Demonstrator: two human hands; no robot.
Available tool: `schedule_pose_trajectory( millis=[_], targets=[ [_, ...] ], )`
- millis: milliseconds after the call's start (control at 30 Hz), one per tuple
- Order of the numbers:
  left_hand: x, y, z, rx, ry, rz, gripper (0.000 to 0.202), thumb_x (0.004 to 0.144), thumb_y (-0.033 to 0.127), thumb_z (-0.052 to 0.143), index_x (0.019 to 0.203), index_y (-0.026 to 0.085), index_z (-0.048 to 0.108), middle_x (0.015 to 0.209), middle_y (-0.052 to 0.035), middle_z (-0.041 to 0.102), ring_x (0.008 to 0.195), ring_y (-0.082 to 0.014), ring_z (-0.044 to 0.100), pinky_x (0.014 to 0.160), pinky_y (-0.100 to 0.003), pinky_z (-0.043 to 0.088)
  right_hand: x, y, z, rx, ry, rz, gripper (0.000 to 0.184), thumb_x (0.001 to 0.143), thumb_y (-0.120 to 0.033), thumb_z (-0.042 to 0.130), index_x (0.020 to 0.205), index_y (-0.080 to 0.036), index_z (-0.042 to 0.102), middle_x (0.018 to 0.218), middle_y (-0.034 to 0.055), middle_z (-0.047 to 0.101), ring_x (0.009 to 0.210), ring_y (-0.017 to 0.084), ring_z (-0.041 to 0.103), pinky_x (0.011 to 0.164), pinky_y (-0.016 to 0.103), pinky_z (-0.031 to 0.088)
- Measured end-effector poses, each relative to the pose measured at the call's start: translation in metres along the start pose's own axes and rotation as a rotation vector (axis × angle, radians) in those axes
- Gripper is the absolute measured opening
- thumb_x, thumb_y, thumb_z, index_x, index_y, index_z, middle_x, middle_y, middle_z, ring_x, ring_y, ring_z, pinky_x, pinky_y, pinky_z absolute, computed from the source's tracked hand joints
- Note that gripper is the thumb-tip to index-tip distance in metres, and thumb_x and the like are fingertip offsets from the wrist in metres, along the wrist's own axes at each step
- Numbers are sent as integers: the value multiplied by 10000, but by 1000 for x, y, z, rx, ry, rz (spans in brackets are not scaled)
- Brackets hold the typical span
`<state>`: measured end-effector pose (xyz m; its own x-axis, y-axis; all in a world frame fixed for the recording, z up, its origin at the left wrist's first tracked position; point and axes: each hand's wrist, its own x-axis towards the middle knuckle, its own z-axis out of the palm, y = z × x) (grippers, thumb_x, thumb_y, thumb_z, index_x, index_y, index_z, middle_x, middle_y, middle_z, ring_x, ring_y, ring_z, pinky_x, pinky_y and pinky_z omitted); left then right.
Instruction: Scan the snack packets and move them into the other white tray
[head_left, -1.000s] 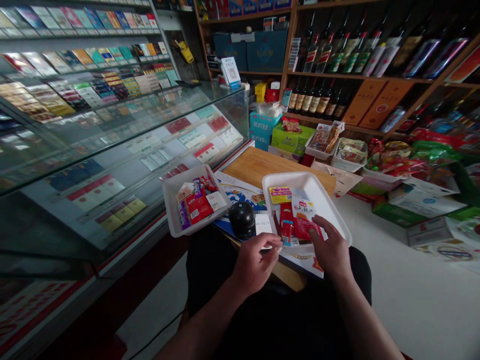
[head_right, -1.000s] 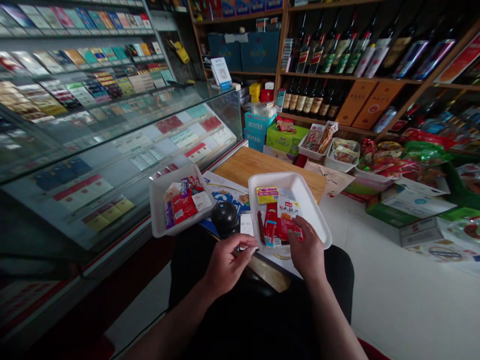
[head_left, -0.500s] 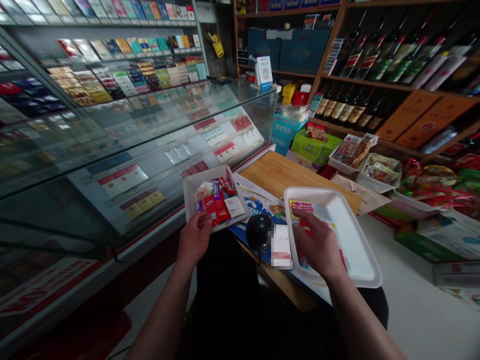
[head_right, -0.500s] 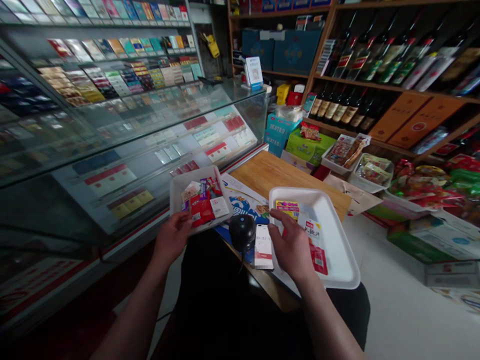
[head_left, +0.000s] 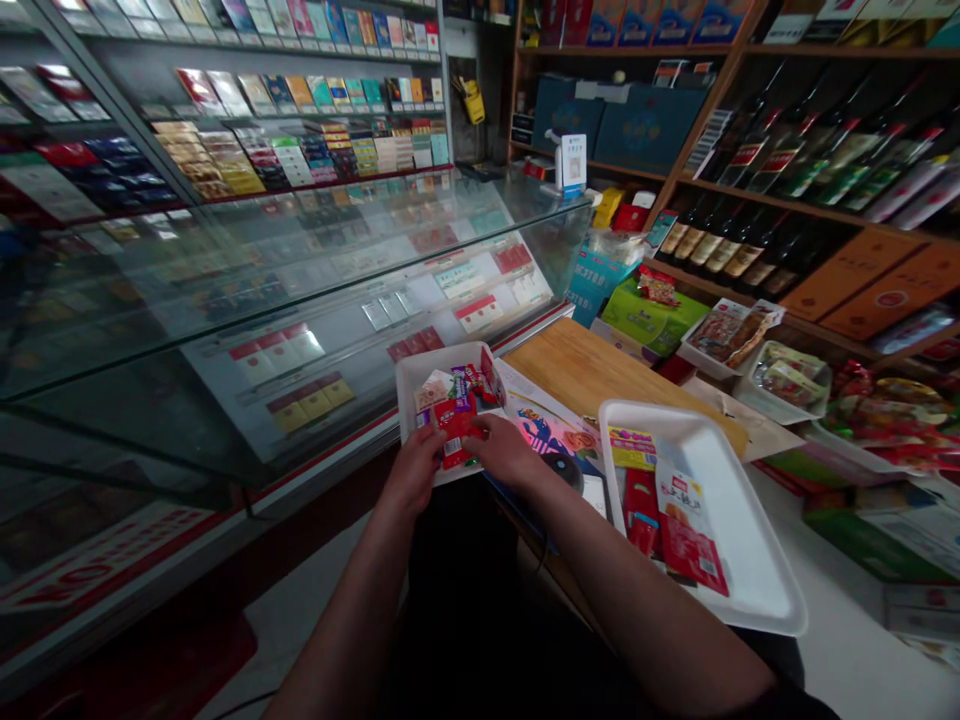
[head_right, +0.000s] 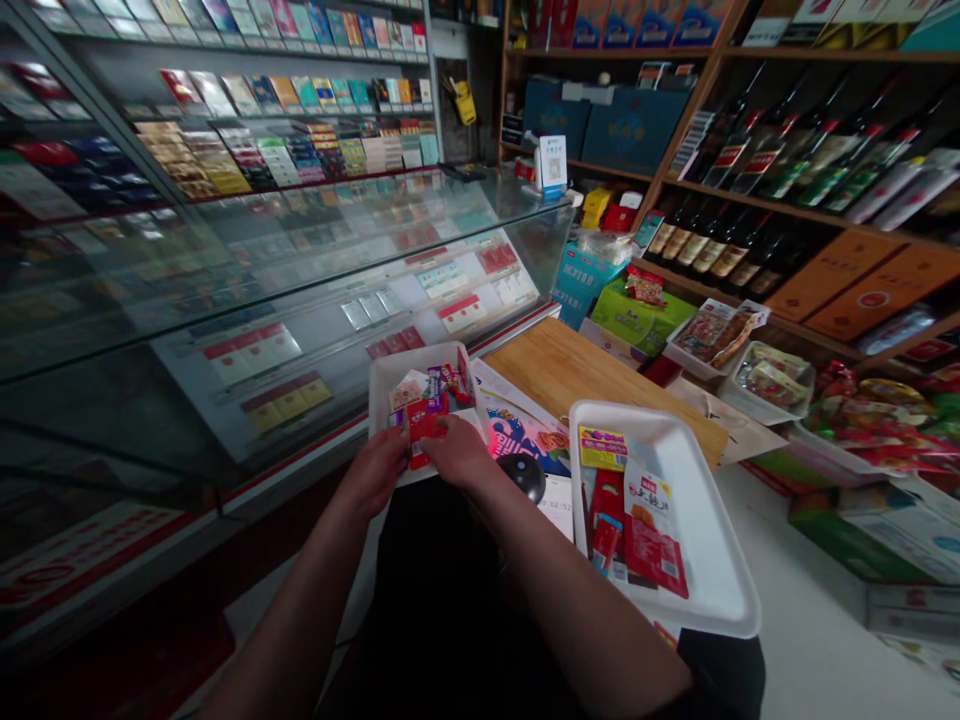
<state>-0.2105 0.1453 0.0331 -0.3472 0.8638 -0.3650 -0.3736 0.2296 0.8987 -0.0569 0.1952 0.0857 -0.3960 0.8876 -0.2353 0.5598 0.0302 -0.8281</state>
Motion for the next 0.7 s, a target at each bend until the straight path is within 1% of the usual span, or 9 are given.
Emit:
schedule_pose_trajectory(
  millis=[133,233,300,367,433,500,567,633,700],
  targets=[
    [3,-3,-7,-55,-45,-86,420,679,423,824,971,161,671,961,-78,769,875,-209,718,781,-316,536,22,0,16,-208,18,93,324,855,-333,615,1098,-147,720,1127,130,746,1035,270,685,906,348,496],
    [8,-4,-10,-84,-15,-114,385,674,392,822,937,163,659,959,-73,765,842,-201,716,711,-292,538,32,1,21,-269,51,115,285,858,-360,618,1037,-161,718,1057,125,751,971,255,684,825,322,481],
    [13,-4,-11,-91,2,-125,359,676,376,818,916,159,663,900,-65,760,756,-184,707,620,-259,513,37,2,22,-277,46,120,278,857,-378,628,995,-154,720,1021,126,749,924,246,682,782,312,470],
    [20,-4,-11,-117,-16,-147,334,689,367,806,908,152,674,810,-53,741,634,-151,671,518,-224,457,41,3,23,-266,34,123,270,851,-388,638,949,-151,723,974,116,745,870,234,674,736,302,460],
    [28,-4,-9,-133,-32,-192,297,713,366,783,878,145,674,697,-30,697,501,-115,596,422,-198,362,43,4,24,-241,24,130,243,844,-386,642,886,-161,724,897,88,736,812,214,658,694,286,445],
    [36,-6,-5,-99,-6,-227,263,733,365,767,819,141,661,583,-3,631,406,-94,508,375,-191,285,43,6,25,-207,11,143,216,841,-371,640,804,-174,719,796,52,713,752,192,634,658,270,425],
    [42,-9,-1,-55,23,-224,239,729,339,774,787,139,658,538,6,604,399,-102,507,387,-201,320,41,8,26,-165,-9,148,217,847,-351,629,747,-177,712,719,29,685,707,173,613,633,260,407],
    [44,-12,3,-31,34,-193,225,689,279,802,808,135,676,574,-12,647,476,-141,596,465,-236,442,37,7,25,-127,-23,134,235,857,-349,624,733,-172,714,696,21,674,693,163,605,626,256,399],
    [43,-11,4,-15,51,-154,275,637,231,829,855,135,691,653,-35,704,579,-182,674,567,-282,528,33,5,23,-117,-35,109,246,862,-359,630,737,-166,720,704,26,681,700,165,611,634,259,405]
  ],
)
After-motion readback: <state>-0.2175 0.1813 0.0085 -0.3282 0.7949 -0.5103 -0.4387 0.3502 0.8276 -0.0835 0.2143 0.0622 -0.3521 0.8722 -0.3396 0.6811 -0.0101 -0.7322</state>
